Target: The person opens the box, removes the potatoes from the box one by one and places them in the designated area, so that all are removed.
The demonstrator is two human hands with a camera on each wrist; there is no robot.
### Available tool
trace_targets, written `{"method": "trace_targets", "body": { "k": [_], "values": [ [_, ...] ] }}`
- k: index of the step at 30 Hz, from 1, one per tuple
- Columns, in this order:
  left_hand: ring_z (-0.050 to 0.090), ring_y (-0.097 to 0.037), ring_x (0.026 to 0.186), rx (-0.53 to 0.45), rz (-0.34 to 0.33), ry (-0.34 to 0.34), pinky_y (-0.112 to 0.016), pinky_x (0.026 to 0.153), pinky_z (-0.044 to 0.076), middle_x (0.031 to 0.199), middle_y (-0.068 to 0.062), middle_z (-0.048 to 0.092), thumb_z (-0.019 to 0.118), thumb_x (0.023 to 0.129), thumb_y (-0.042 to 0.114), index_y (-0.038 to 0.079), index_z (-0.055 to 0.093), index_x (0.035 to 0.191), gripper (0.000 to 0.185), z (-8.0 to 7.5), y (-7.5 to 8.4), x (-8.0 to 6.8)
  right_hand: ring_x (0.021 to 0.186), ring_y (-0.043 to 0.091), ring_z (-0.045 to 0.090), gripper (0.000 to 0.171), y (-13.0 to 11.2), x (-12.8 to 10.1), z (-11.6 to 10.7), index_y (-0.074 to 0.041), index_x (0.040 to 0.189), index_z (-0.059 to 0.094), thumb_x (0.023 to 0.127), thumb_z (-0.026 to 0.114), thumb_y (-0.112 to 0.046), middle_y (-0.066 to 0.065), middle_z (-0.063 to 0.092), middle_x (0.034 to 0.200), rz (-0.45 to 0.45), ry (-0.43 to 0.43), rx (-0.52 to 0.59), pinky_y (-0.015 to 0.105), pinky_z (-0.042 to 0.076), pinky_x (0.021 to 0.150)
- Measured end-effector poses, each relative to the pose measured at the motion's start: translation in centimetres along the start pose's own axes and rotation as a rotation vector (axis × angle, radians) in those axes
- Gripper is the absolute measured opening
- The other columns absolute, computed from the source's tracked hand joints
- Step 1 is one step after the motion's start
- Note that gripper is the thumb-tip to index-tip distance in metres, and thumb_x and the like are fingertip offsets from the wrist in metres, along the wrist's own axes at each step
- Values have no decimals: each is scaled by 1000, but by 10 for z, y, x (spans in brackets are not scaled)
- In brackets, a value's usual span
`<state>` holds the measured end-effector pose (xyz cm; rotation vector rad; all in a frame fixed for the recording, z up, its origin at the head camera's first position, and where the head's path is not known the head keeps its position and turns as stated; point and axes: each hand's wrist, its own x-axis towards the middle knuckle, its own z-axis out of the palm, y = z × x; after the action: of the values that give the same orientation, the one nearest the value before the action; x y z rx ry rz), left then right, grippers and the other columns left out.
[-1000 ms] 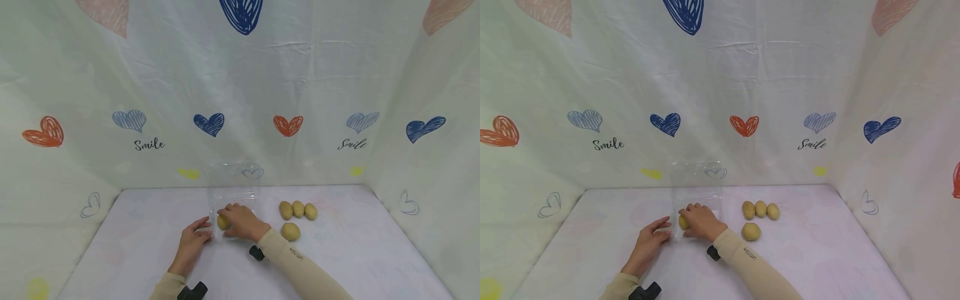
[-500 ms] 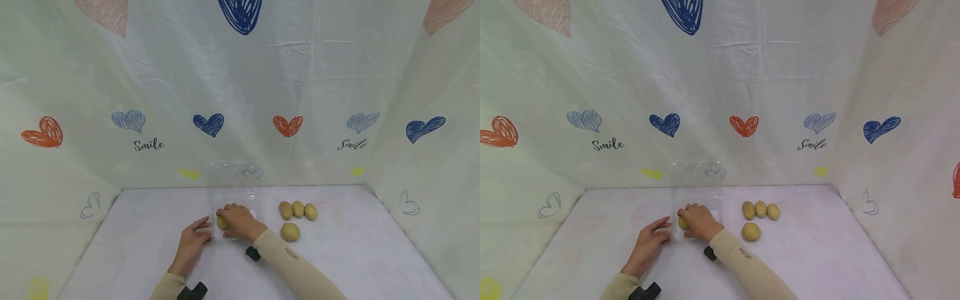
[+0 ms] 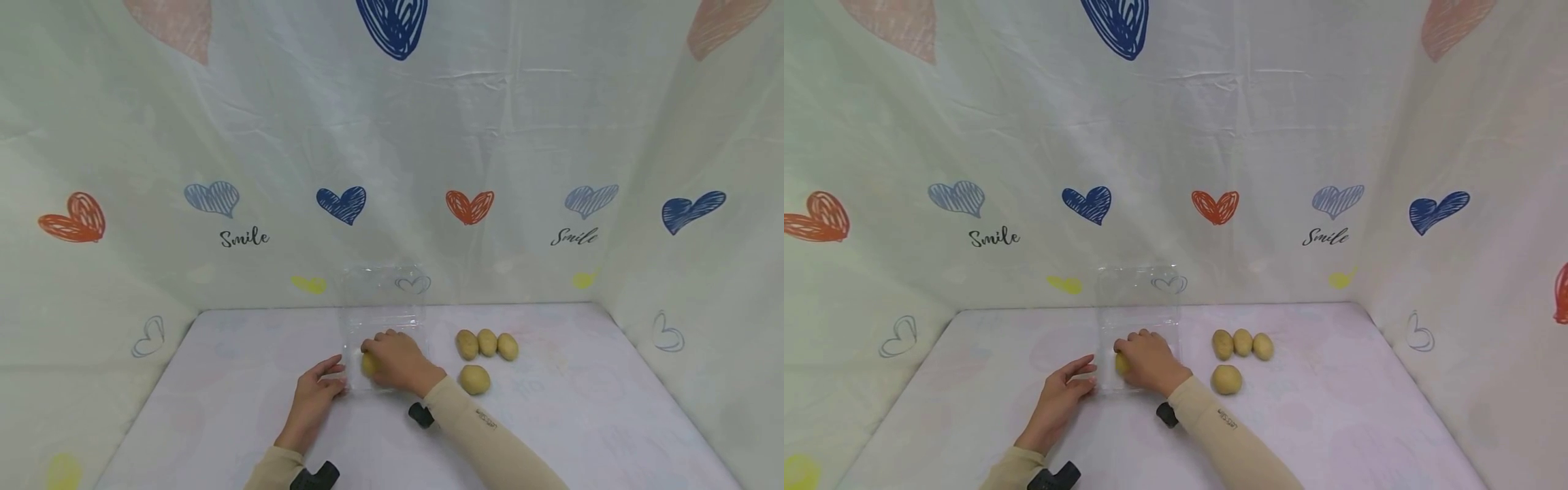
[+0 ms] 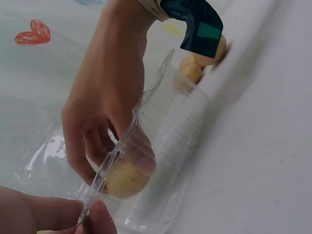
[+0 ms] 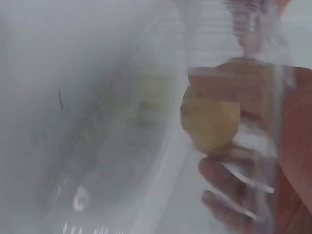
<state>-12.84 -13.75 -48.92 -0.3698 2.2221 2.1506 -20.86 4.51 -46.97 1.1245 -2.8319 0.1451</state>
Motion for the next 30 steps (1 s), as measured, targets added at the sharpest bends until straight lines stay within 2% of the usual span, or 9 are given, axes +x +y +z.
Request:
{"method": "trace_targets", "body": {
  "k": [12,23,30],
  "values": [
    [64,-13,88,38,2,1,-23,74,60,134,-28,58,62,97,-11,-13,51,147,51,1,1,2,110,20,63,41,21,-35,-23,-19,124,74,86,89,-23,-2,73,118,-41,153,79,40,57,100],
    [64,-13,87,16,13,-7,-24,74,60,133,-30,57,60,97,-13,-15,50,147,51,1,1,0,113,20,62,48,35,-65,-34,-20,124,72,81,93,-23,-3,70,115,-112,277,-21,39,55,98],
    [64,-13,87,10,10,-10,-25,74,61,134,-31,56,60,97,-14,-15,49,148,51,0,1,-1,116,21,61,50,41,-83,-41,-19,126,71,81,93,-20,-2,69,118,-102,286,6,42,54,102]
  ]
}}
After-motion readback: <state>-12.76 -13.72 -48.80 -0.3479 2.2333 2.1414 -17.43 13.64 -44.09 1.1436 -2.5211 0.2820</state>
